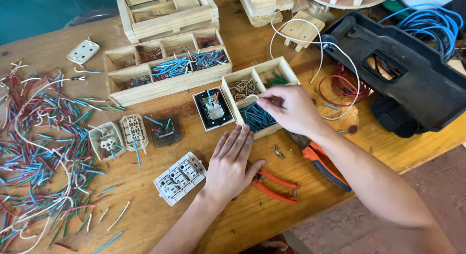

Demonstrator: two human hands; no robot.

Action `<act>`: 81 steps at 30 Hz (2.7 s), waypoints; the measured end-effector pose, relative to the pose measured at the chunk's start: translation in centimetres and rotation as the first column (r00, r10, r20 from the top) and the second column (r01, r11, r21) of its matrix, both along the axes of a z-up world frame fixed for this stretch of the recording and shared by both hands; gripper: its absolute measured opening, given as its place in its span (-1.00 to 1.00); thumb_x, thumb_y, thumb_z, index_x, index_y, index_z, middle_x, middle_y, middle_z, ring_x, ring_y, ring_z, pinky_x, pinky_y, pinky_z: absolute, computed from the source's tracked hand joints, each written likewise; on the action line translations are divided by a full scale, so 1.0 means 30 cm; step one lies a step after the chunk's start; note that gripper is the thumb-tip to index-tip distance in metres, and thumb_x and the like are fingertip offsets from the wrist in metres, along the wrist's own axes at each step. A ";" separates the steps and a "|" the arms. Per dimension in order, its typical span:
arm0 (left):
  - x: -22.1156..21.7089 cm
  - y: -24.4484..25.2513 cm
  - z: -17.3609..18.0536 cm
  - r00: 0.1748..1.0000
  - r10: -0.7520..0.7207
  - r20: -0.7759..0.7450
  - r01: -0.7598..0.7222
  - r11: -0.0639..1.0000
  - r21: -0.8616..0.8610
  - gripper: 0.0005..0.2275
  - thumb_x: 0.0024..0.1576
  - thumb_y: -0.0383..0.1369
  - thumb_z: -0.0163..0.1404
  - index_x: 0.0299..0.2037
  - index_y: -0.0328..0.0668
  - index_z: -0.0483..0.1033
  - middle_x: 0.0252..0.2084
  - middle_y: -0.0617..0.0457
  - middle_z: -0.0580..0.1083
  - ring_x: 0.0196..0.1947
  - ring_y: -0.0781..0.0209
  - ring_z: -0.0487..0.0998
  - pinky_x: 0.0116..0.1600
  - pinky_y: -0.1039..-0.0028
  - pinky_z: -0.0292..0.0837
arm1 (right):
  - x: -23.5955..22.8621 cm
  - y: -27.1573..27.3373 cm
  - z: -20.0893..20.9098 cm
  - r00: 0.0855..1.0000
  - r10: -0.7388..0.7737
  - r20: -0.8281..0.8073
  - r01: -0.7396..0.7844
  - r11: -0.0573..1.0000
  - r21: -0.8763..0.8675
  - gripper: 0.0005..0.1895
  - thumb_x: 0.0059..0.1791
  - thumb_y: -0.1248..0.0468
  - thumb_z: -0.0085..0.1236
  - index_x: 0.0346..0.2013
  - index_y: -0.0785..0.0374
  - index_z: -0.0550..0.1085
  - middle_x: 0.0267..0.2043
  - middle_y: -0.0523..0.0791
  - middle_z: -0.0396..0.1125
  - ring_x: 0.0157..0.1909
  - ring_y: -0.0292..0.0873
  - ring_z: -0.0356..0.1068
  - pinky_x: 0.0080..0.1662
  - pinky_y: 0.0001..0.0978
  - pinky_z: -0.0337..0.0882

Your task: The person assembles electrical components by inserting colored wires into terminal blocks and securing them with a screwdriver. They handle multiple wire colors and use pliers to strip or cut wires as needed.

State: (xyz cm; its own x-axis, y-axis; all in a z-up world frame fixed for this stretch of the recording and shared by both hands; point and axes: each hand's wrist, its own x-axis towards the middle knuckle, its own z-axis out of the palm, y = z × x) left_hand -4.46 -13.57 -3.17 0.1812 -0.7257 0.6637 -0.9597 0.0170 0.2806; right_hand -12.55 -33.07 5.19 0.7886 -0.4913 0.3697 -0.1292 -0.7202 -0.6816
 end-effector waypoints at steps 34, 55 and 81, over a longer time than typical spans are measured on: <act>0.306 0.391 0.121 0.961 -0.260 -0.091 0.231 0.940 -0.250 -0.81 0.16 -0.28 0.08 -0.48 -0.12 0.59 -0.55 0.03 0.54 -0.52 0.08 0.58 -0.30 0.32 0.51 | -0.049 0.459 -0.139 0.956 0.168 -0.240 -0.249 0.898 -0.363 -0.95 -0.04 0.23 0.24 -0.30 0.05 0.61 -0.43 -0.18 0.44 -0.35 -0.08 0.49 -0.33 -0.25 0.50; 0.395 0.543 -0.015 0.993 0.036 -0.115 -0.006 0.968 0.251 -0.48 -0.09 -0.06 0.33 0.00 -0.19 0.61 -0.11 -0.02 0.53 -0.09 -0.03 0.52 -0.07 0.20 0.42 | 0.205 0.665 -0.192 0.904 0.332 -0.270 -0.418 0.818 -0.394 -0.96 -0.01 0.26 0.22 -0.31 0.13 0.58 -0.26 -0.18 0.38 -0.32 -0.11 0.49 -0.34 -0.27 0.51; 0.365 0.501 -0.053 0.786 0.307 -0.536 -0.286 0.950 0.124 -0.47 0.00 -0.07 0.24 0.14 -0.14 0.48 0.10 -0.05 0.43 -0.03 -0.21 0.60 0.01 0.06 0.58 | -0.080 0.564 -0.184 0.991 0.033 -0.131 -0.073 0.947 -0.312 -0.73 -0.06 0.42 0.10 -0.10 0.22 0.61 -0.31 0.00 0.47 -0.29 0.09 0.52 -0.31 -0.16 0.50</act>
